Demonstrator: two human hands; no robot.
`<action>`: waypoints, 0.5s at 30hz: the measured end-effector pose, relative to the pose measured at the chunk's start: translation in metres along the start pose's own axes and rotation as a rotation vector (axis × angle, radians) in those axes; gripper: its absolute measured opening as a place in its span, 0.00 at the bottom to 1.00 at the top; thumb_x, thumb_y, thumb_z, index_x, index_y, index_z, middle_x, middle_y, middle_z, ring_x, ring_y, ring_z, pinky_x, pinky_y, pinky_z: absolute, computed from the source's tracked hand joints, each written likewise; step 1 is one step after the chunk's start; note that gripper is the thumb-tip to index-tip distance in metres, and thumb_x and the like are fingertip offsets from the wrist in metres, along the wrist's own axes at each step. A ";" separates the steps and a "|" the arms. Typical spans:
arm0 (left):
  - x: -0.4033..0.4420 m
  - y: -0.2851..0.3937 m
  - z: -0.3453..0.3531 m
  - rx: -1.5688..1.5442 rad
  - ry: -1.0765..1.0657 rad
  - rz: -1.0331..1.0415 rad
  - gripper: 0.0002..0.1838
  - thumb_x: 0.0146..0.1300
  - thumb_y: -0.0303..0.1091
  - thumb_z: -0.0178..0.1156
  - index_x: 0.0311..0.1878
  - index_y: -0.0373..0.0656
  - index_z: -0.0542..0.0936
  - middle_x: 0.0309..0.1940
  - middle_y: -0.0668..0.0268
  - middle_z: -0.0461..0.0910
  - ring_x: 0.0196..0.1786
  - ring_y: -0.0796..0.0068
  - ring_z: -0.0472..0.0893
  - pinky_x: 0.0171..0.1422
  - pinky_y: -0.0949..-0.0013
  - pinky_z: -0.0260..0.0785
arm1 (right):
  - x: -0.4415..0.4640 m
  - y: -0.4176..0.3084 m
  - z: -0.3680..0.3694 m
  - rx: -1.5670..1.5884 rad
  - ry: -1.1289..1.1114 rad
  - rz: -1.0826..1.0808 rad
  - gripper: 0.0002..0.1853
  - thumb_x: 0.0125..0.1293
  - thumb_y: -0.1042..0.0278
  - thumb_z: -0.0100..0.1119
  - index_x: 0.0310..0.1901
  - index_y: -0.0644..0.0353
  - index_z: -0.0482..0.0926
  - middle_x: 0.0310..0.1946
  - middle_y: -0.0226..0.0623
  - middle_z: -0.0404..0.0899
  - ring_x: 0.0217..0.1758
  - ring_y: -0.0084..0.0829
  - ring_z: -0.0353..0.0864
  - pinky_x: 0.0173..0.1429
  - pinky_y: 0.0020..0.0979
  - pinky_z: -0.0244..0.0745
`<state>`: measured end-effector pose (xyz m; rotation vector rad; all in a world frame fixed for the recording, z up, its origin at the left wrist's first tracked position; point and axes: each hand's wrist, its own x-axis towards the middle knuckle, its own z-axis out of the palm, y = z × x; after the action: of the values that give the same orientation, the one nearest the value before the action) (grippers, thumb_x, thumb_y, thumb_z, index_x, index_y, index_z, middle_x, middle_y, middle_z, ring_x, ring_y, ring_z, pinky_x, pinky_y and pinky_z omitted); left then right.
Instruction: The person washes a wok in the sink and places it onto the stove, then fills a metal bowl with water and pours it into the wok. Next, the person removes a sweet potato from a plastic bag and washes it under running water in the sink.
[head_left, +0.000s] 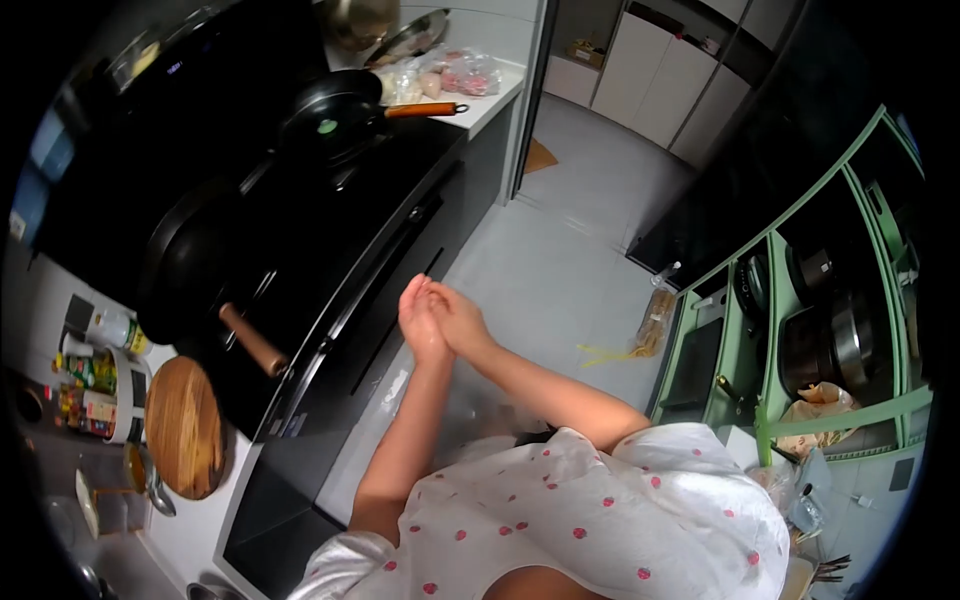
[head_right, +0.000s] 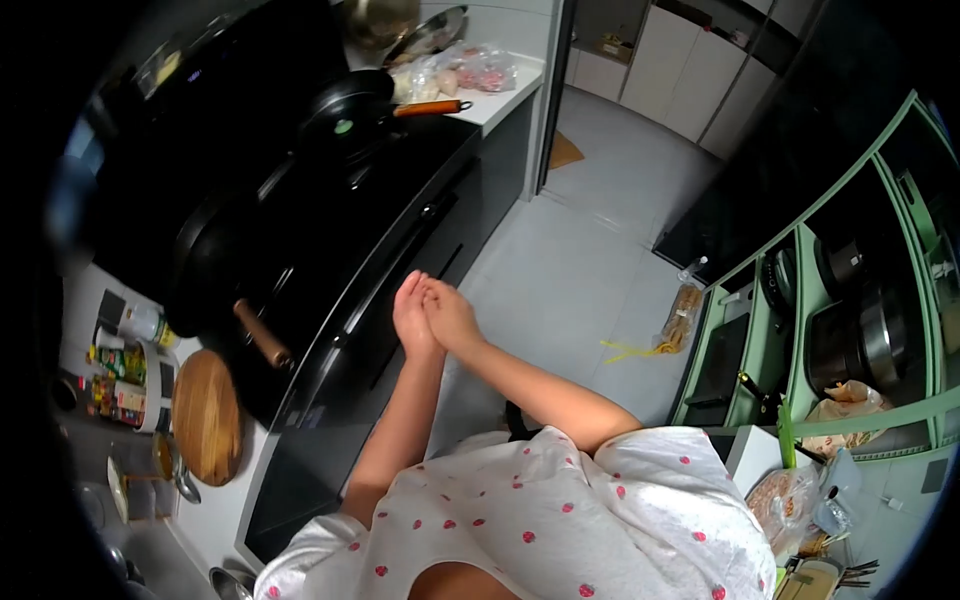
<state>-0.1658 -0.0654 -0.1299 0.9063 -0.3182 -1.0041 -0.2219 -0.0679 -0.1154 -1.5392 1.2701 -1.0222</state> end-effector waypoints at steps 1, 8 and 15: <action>0.003 -0.011 0.024 0.014 -0.024 -0.012 0.16 0.60 0.24 0.46 0.51 0.32 0.68 0.46 0.57 0.73 0.47 0.71 0.74 0.52 0.74 0.66 | 0.013 0.009 -0.019 -0.005 0.005 0.011 0.15 0.58 0.70 0.46 0.47 0.62 0.73 0.41 0.47 0.76 0.45 0.42 0.75 0.49 0.35 0.70; 0.043 -0.072 0.125 0.025 -0.154 -0.182 0.13 0.62 0.26 0.46 0.50 0.36 0.69 0.36 0.64 0.75 0.36 0.80 0.74 0.41 0.78 0.67 | 0.092 0.038 -0.102 0.082 0.166 0.178 0.17 0.59 0.70 0.48 0.50 0.60 0.72 0.42 0.44 0.77 0.46 0.38 0.76 0.51 0.32 0.69; 0.141 -0.114 0.198 0.090 -0.227 -0.127 0.13 0.62 0.27 0.47 0.50 0.36 0.69 0.37 0.65 0.75 0.38 0.80 0.73 0.43 0.78 0.67 | 0.209 0.049 -0.139 0.093 0.198 0.100 0.15 0.60 0.71 0.46 0.49 0.61 0.72 0.42 0.43 0.77 0.45 0.36 0.77 0.50 0.31 0.69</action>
<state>-0.2791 -0.3085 -0.1205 0.9034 -0.5052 -1.2215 -0.3376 -0.2954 -0.1089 -1.3166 1.4002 -1.1746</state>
